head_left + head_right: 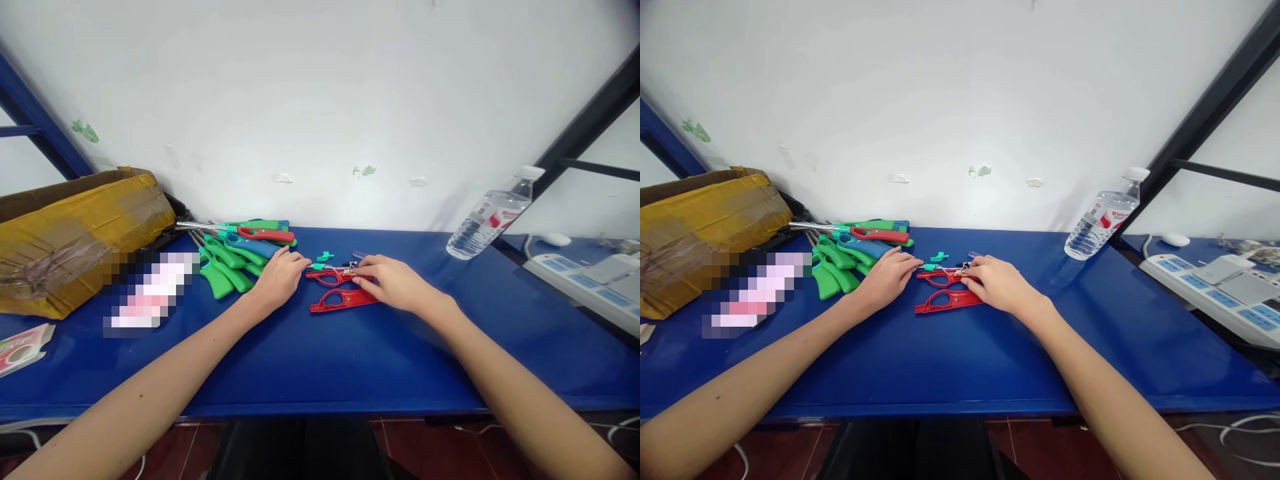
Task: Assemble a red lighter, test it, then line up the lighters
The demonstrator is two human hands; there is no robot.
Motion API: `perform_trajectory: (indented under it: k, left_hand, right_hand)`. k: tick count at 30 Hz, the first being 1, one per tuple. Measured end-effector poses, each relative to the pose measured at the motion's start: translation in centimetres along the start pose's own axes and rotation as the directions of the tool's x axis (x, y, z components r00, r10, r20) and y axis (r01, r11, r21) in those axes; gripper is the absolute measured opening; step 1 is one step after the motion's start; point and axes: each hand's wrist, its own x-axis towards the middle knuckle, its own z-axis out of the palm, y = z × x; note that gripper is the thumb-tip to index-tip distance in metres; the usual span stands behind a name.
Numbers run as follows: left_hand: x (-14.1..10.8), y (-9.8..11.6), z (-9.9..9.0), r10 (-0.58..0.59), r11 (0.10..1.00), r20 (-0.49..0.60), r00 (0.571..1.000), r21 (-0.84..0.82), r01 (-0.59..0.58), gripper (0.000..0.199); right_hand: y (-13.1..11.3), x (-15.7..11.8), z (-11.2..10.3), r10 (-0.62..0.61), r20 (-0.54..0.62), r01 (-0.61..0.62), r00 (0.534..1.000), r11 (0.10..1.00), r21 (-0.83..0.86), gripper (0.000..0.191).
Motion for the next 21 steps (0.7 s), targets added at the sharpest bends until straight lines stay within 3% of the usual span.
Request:
perform_trajectory:
  k: [8, 12, 16, 21]
  left_hand:
    - [-0.1, 1.5, -0.5, 0.024, 0.988, -0.134, 0.991, -0.148, -0.044, 0.029]
    - [-0.2, 2.1, -1.1, 0.081, 0.991, -0.179, 0.980, -0.091, -0.099, 0.029]
    - [-0.3, 1.8, -1.6, 0.118, 0.993, -0.153, 0.981, 0.016, -0.117, 0.030]
    - [-0.4, 0.6, -1.8, 0.119, 0.993, -0.109, 0.987, 0.034, -0.116, 0.029]
  right_hand:
    - [0.0, 0.0, 0.0, 0.005, 0.003, -0.005, 1.000, 1.000, 0.010, 0.034]
    - [0.1, 0.0, 0.0, 0.004, 0.009, -0.004, 1.000, 1.000, 0.006, 0.035]
    - [0.1, -0.1, 0.0, -0.003, 0.001, 0.003, 1.000, 1.000, 0.000, 0.036]
    - [0.2, 0.0, -0.1, 0.026, -0.004, -0.026, 1.000, 0.998, -0.058, 0.036]
